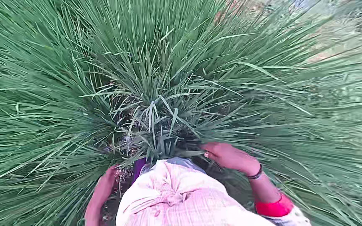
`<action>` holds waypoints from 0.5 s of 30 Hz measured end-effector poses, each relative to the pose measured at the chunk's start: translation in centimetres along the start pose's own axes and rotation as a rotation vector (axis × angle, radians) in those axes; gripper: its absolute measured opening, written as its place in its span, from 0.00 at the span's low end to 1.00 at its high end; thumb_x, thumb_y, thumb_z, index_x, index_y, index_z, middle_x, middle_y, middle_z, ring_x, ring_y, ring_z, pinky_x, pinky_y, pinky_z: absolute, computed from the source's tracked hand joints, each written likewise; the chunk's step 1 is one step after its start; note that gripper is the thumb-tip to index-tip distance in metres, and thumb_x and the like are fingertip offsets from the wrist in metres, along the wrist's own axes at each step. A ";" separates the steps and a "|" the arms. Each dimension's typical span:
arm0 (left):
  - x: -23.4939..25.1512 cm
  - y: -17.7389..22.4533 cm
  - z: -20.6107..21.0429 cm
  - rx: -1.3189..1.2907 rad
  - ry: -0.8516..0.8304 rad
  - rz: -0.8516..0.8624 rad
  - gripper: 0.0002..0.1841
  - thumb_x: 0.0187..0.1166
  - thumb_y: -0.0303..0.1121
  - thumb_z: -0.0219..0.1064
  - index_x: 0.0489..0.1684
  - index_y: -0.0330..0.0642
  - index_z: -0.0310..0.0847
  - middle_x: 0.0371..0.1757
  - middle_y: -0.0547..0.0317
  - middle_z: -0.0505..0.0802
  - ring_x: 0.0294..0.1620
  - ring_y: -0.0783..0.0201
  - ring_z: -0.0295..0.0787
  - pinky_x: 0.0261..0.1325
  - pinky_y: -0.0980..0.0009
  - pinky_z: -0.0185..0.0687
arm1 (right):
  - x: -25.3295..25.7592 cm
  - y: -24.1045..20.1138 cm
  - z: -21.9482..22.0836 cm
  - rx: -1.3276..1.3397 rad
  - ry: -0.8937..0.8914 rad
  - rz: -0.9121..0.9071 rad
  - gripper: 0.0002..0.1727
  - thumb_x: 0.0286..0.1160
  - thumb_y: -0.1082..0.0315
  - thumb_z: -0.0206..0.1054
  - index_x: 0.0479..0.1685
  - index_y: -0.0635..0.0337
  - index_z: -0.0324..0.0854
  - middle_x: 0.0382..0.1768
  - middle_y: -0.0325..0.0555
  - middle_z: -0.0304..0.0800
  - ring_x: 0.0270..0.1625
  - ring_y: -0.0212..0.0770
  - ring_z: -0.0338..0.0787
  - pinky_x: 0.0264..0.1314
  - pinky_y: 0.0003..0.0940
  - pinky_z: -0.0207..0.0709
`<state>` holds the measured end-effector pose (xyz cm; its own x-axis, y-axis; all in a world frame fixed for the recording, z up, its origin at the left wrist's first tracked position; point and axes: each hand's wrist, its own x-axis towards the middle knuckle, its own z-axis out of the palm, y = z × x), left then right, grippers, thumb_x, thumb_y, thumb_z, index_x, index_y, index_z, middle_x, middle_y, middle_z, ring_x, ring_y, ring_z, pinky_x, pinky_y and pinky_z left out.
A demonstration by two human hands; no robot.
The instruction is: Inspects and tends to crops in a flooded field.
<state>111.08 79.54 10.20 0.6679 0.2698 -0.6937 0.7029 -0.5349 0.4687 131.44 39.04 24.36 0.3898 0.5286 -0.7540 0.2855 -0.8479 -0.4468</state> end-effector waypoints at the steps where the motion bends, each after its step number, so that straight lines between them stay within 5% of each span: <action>1: 1.1 -0.4 -1.0 0.011 -0.008 0.028 0.22 0.91 0.28 0.53 0.79 0.25 0.69 0.68 0.24 0.85 0.72 0.29 0.80 0.78 0.36 0.67 | 0.4 -0.7 -0.4 0.023 0.010 0.026 0.24 0.94 0.63 0.51 0.81 0.65 0.73 0.74 0.67 0.81 0.78 0.64 0.79 0.81 0.63 0.66; 7: 7.7 -1.4 -10.0 0.026 -0.090 0.115 0.23 0.91 0.28 0.52 0.81 0.22 0.65 0.75 0.22 0.79 0.77 0.30 0.76 0.83 0.40 0.64 | 6.2 -7.1 -4.8 0.037 0.066 0.070 0.23 0.94 0.63 0.51 0.80 0.65 0.73 0.74 0.67 0.80 0.77 0.66 0.80 0.78 0.64 0.68; 12: 10.9 -3.5 -17.4 0.121 0.146 0.171 0.24 0.83 0.26 0.63 0.77 0.23 0.71 0.79 0.13 0.70 0.82 0.16 0.59 0.83 0.28 0.52 | 12.8 -14.4 -8.5 0.042 0.021 0.006 0.24 0.94 0.63 0.51 0.82 0.65 0.71 0.76 0.66 0.79 0.79 0.64 0.78 0.81 0.63 0.65; 15: 12.2 -5.1 -21.4 0.154 0.178 0.077 0.26 0.84 0.30 0.65 0.77 0.23 0.71 0.84 0.16 0.63 0.87 0.19 0.54 0.86 0.31 0.48 | 15.6 -17.3 -9.8 0.059 0.038 0.030 0.24 0.94 0.63 0.51 0.83 0.65 0.71 0.77 0.66 0.78 0.79 0.64 0.78 0.81 0.63 0.65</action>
<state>120.82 102.69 11.06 0.7599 0.3530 -0.5459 0.6121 -0.6715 0.4178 141.12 62.35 25.03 0.4308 0.5031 -0.7492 0.2218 -0.8638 -0.4524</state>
